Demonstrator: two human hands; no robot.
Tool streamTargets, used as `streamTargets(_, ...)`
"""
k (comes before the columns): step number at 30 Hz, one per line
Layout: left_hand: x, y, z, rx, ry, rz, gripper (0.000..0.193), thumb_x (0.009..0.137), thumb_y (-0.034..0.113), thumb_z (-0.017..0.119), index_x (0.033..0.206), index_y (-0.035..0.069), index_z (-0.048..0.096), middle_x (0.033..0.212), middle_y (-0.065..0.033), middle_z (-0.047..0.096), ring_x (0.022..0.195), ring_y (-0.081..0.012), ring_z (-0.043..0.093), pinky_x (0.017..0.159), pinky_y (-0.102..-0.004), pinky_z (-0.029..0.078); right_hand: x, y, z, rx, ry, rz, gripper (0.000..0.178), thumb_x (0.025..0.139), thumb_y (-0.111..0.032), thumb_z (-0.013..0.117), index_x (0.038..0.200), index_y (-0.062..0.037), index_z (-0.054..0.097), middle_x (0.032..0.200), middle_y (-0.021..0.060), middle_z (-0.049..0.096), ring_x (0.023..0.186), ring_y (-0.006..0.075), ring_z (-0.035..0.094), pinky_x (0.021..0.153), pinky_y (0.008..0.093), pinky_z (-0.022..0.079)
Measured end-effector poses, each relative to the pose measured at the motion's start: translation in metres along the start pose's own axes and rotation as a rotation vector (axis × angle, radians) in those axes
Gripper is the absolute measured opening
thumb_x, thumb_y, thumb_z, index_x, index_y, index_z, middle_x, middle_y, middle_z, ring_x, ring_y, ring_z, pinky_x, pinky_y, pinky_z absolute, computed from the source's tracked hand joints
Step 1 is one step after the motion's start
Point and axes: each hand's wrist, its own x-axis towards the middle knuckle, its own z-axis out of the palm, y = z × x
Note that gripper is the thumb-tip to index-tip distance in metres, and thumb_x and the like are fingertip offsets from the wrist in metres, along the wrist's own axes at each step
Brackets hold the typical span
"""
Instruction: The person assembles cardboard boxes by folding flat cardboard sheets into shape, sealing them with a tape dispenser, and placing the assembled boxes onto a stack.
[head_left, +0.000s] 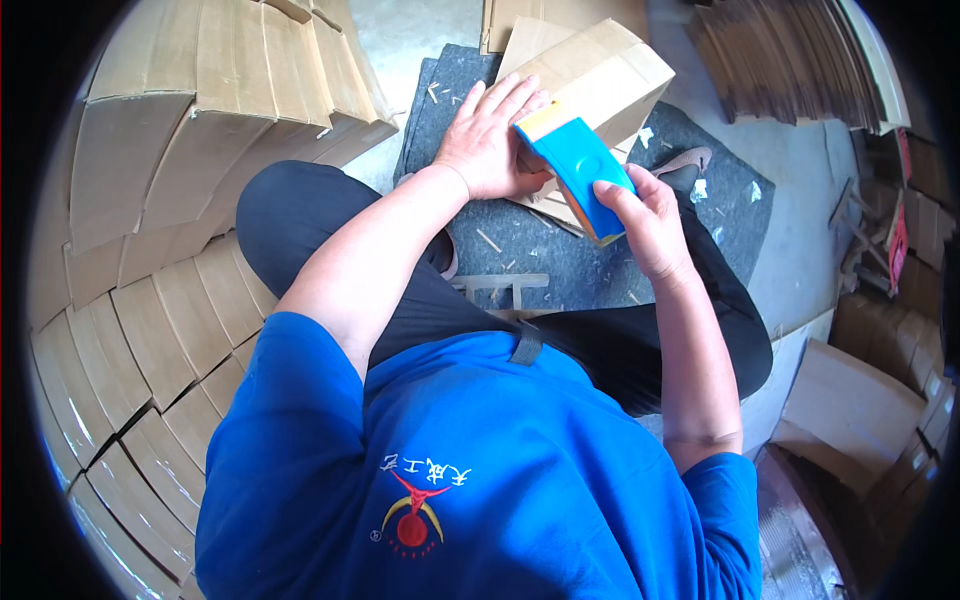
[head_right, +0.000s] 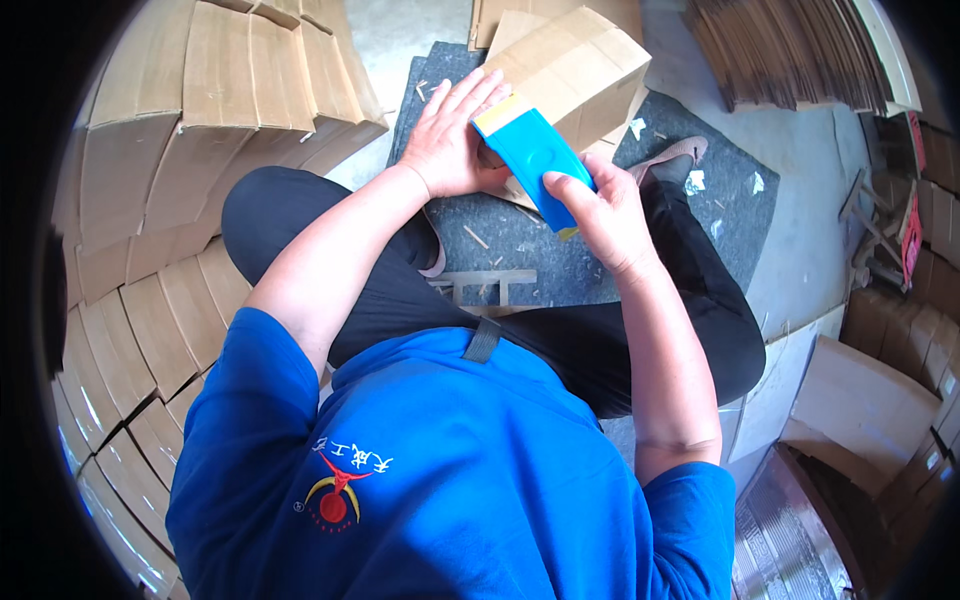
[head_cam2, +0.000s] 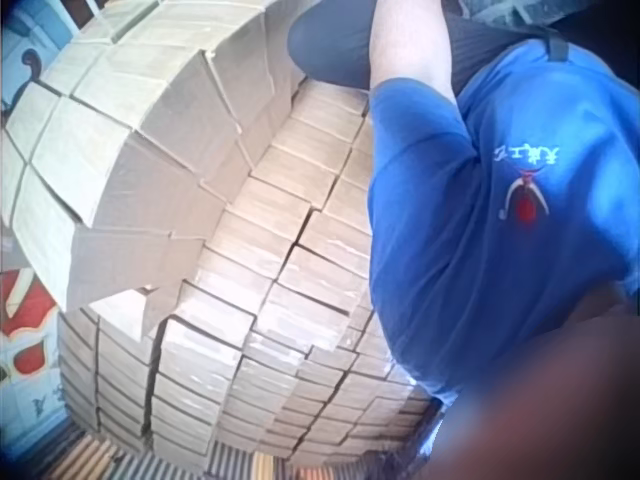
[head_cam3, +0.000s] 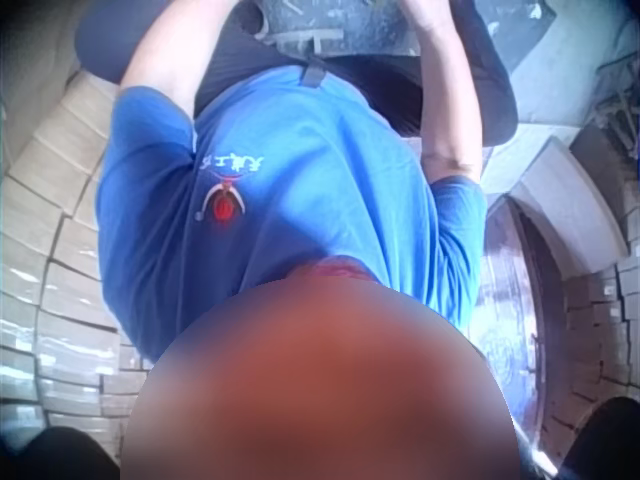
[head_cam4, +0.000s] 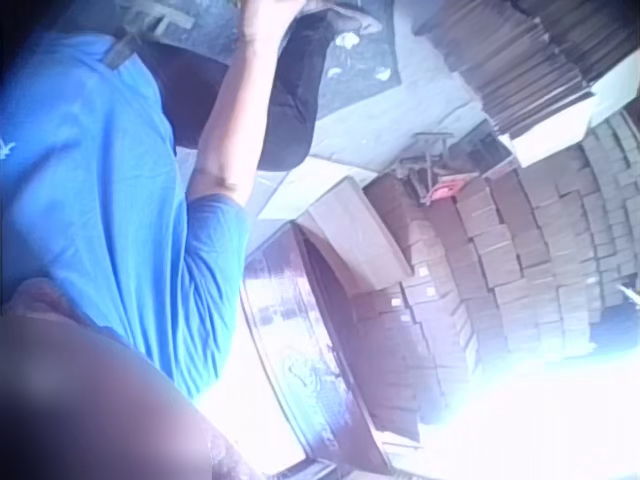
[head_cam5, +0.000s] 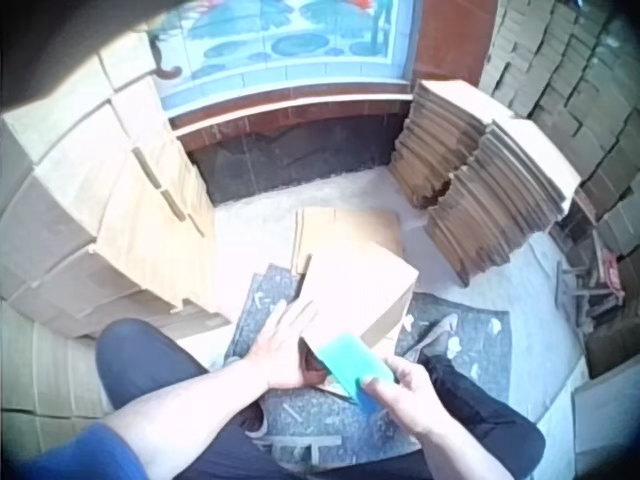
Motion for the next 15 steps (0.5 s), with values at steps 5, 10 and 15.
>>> streamTargets(5,-0.012,0.029,0.015,0.004,-0.079,0.027,0.094,0.075,0.068,0.06,0.149,0.013,0.04,0.159,-0.0089,0.028,0.149,-0.0274,0.018,0.121,-0.0517,0.011,-0.026,0.006,-0.01,-0.13,0.053,0.04,0.036,0.087,-0.035,0.072,0.089,0.0001,0.065,0.073,0.0009,0.062,0.064,0.0067,0.057,0.058,0.023,0.046)
streamTargets(10,-0.015,0.034,0.005,0.043,-0.235,-0.022,0.104,0.073,0.062,0.069,0.155,0.013,0.025,0.162,-0.0103,0.019,0.151,-0.0272,0.01,0.122,-0.0507,0.006,-0.076,0.024,-0.04,-0.085,0.096,0.112,0.032,0.086,-0.032,0.073,0.083,-0.0015,0.064,0.068,-0.0023,0.057,0.062,0.0038,0.052,0.056,0.0215,0.042)
streamTargets(15,-0.013,0.038,0.003,0.09,-0.315,-0.02,0.104,0.079,0.06,0.067,0.157,0.015,0.016,0.164,-0.0097,0.01,0.152,-0.0265,0.005,0.122,-0.0499,0.002,-0.116,0.022,-0.069,-0.195,0.142,0.143,0.028,0.087,-0.029,0.073,0.082,-0.002,0.064,0.068,-0.0037,0.057,0.064,0.003,0.051,0.057,0.021,0.041)
